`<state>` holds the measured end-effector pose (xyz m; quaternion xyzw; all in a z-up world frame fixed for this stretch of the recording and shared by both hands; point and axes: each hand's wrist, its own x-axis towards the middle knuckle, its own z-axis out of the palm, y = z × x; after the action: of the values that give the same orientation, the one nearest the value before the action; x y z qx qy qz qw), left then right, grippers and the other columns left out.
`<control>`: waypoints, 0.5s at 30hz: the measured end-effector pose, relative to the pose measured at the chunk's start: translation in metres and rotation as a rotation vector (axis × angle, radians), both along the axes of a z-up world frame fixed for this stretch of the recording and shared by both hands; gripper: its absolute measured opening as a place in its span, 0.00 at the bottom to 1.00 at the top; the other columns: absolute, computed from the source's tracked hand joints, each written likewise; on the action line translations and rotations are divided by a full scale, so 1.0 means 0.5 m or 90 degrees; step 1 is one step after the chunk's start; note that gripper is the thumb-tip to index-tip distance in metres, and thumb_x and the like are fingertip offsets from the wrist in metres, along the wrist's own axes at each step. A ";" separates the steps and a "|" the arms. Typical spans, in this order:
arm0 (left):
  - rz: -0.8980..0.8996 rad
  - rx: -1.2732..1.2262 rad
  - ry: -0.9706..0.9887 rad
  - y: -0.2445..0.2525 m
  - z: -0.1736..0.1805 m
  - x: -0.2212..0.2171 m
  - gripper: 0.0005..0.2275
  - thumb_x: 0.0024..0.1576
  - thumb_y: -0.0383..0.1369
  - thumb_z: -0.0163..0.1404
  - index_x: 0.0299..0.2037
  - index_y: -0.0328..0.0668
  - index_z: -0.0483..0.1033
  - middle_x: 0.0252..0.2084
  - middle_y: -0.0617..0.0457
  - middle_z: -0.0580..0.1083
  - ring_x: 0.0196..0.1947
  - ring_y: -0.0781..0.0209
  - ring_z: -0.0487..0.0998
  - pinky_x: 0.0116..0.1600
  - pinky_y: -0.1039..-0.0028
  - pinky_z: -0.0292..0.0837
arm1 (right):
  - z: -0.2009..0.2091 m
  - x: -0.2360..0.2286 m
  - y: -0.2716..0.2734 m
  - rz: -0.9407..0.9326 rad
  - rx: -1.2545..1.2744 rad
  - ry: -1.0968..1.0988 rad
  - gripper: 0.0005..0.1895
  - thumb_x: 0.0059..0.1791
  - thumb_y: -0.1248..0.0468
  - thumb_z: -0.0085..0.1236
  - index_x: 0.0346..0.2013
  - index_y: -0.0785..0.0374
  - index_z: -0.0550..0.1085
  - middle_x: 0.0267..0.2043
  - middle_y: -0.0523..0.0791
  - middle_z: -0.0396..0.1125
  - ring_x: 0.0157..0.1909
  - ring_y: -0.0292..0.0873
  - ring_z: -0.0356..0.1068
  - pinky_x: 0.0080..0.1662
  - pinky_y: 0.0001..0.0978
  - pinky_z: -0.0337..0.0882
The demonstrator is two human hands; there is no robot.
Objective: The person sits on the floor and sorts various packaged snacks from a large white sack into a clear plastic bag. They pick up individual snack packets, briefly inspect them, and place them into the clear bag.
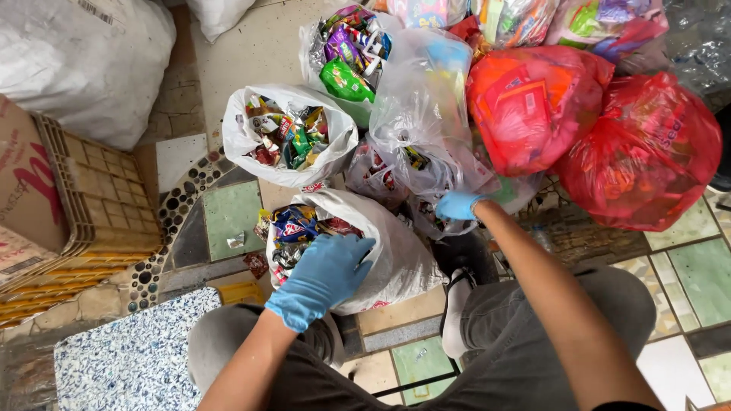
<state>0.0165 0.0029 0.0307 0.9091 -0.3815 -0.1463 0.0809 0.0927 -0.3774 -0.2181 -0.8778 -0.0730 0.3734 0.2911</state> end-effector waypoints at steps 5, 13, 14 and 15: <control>-0.016 0.008 0.041 0.001 0.026 -0.013 0.17 0.61 0.45 0.43 0.58 0.54 0.71 0.34 0.51 0.76 0.40 0.45 0.81 0.51 0.54 0.76 | -0.160 0.002 0.011 -0.034 -0.093 0.024 0.17 0.53 0.58 0.46 0.43 0.65 0.81 0.38 0.54 0.77 0.37 0.52 0.77 0.42 0.41 0.79; 0.013 0.033 0.140 -0.001 0.033 -0.019 0.17 0.64 0.38 0.46 0.62 0.48 0.65 0.31 0.49 0.72 0.29 0.45 0.76 0.43 0.53 0.73 | -0.150 -0.012 0.057 -0.263 -0.270 -0.199 0.24 0.49 0.62 0.52 0.61 0.53 0.70 0.61 0.55 0.66 0.55 0.67 0.68 0.54 0.55 0.72; 0.012 0.037 0.145 -0.005 0.034 -0.020 0.17 0.64 0.38 0.46 0.62 0.48 0.65 0.31 0.49 0.72 0.29 0.45 0.76 0.43 0.53 0.73 | -0.164 -0.010 0.056 -0.263 -0.268 -0.194 0.24 0.49 0.62 0.52 0.61 0.53 0.70 0.61 0.55 0.66 0.55 0.67 0.68 0.54 0.55 0.72; 0.012 0.046 0.156 -0.008 0.035 -0.019 0.15 0.64 0.38 0.46 0.60 0.47 0.65 0.31 0.49 0.72 0.29 0.44 0.76 0.42 0.52 0.73 | -0.178 -0.001 0.057 -0.278 -0.265 -0.227 0.28 0.48 0.62 0.53 0.64 0.54 0.66 0.64 0.55 0.62 0.58 0.66 0.65 0.56 0.54 0.70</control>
<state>0.0072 -0.0011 0.0481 0.8901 -0.3550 -0.2694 0.0959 0.0920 -0.3488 -0.3072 -0.9646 0.1445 0.1499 0.1618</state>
